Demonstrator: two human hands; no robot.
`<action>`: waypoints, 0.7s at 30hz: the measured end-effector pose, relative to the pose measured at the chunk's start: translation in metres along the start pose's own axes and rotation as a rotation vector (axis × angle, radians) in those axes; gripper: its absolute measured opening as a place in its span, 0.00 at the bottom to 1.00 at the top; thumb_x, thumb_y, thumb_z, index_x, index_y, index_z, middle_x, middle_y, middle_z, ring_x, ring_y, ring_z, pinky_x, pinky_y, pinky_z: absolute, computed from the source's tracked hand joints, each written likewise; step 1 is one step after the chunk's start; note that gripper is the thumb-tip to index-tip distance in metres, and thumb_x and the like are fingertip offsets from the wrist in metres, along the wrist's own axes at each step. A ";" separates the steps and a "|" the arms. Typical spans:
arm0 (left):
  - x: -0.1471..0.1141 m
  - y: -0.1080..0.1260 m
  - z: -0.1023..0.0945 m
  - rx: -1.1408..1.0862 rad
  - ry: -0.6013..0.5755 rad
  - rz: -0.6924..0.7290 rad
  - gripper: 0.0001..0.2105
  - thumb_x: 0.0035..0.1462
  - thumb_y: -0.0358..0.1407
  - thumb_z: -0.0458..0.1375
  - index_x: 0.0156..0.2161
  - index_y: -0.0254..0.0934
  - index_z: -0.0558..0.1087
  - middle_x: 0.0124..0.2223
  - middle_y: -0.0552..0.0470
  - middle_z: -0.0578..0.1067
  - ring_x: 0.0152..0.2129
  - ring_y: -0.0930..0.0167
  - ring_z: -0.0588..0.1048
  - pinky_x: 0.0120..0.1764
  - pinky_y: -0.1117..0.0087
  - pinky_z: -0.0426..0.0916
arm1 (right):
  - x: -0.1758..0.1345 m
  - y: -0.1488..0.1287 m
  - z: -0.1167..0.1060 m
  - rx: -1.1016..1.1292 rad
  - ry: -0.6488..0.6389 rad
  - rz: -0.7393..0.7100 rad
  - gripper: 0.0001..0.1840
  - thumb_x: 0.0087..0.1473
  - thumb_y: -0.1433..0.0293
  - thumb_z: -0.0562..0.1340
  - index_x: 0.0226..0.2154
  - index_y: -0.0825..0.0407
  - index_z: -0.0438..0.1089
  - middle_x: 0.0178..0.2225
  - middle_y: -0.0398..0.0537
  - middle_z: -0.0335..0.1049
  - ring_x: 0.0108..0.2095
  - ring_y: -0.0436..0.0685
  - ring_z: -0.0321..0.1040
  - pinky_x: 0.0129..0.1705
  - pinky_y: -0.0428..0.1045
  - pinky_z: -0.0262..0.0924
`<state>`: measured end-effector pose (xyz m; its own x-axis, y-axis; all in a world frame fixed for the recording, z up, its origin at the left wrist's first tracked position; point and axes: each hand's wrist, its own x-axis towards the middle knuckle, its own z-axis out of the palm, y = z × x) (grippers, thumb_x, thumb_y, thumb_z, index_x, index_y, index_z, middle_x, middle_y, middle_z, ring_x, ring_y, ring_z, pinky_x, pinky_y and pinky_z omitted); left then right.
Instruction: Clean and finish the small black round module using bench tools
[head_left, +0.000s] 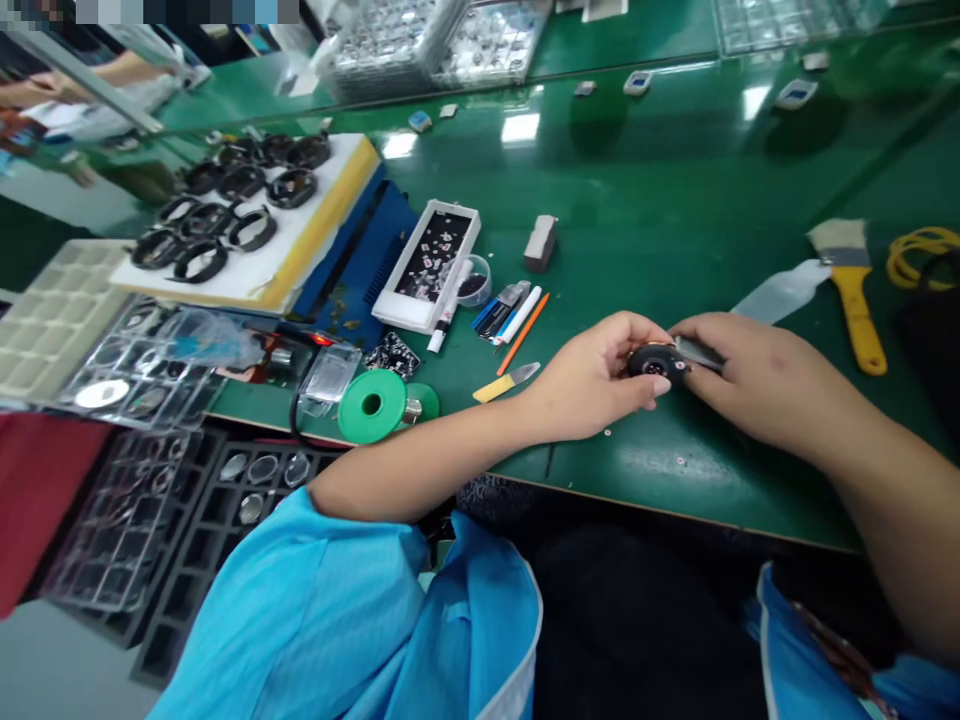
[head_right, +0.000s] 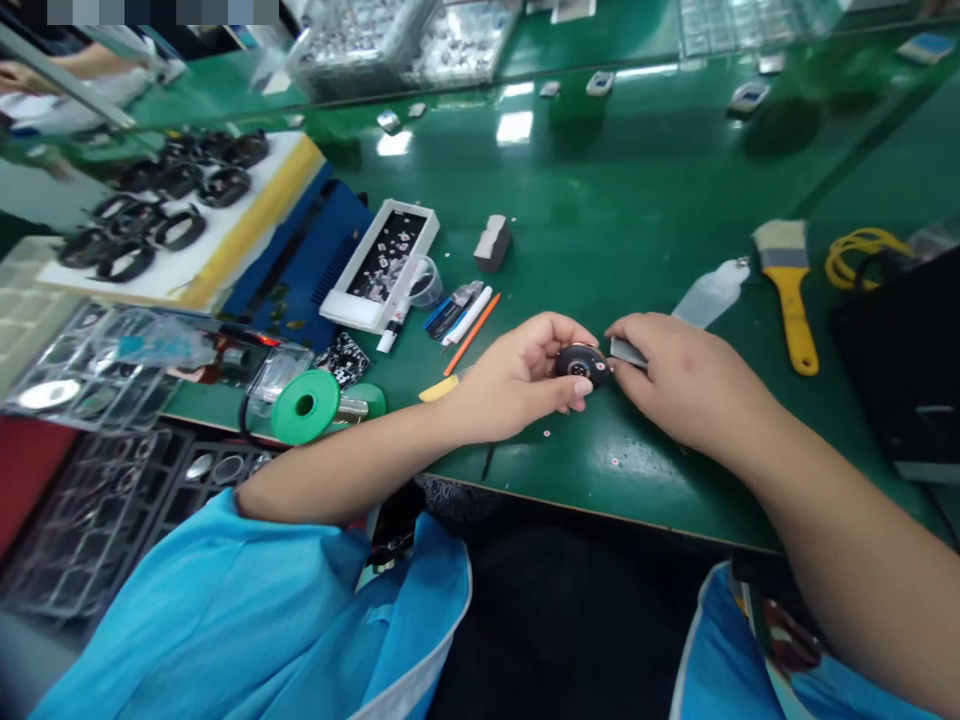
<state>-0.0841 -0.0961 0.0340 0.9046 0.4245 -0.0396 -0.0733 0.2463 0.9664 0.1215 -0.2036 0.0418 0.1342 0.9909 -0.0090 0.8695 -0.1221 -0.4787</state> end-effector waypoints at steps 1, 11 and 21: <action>0.000 -0.001 0.000 -0.006 -0.018 0.013 0.15 0.62 0.27 0.67 0.49 0.37 0.69 0.44 0.52 0.74 0.33 0.75 0.76 0.37 0.71 0.78 | 0.000 0.001 0.001 -0.015 0.002 -0.016 0.22 0.61 0.57 0.58 0.50 0.50 0.79 0.45 0.58 0.82 0.44 0.68 0.77 0.43 0.58 0.65; 0.003 -0.012 -0.005 0.466 -0.242 0.140 0.13 0.66 0.28 0.63 0.54 0.38 0.71 0.52 0.46 0.81 0.45 0.66 0.79 0.50 0.61 0.75 | 0.001 -0.003 -0.014 -0.031 0.174 0.021 0.23 0.62 0.56 0.62 0.52 0.50 0.81 0.47 0.63 0.80 0.47 0.71 0.79 0.51 0.63 0.72; -0.008 0.010 0.005 1.139 -0.422 0.220 0.15 0.75 0.30 0.58 0.62 0.32 0.76 0.63 0.37 0.80 0.58 0.54 0.81 0.54 0.56 0.76 | 0.009 -0.057 -0.035 -0.065 0.195 -0.178 0.18 0.65 0.56 0.63 0.49 0.47 0.81 0.48 0.58 0.82 0.47 0.69 0.80 0.52 0.63 0.76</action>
<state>-0.0898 -0.1016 0.0452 0.9995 -0.0053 0.0326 -0.0244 -0.7838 0.6205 0.0896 -0.1895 0.1003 0.0601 0.9682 0.2428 0.9154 0.0436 -0.4003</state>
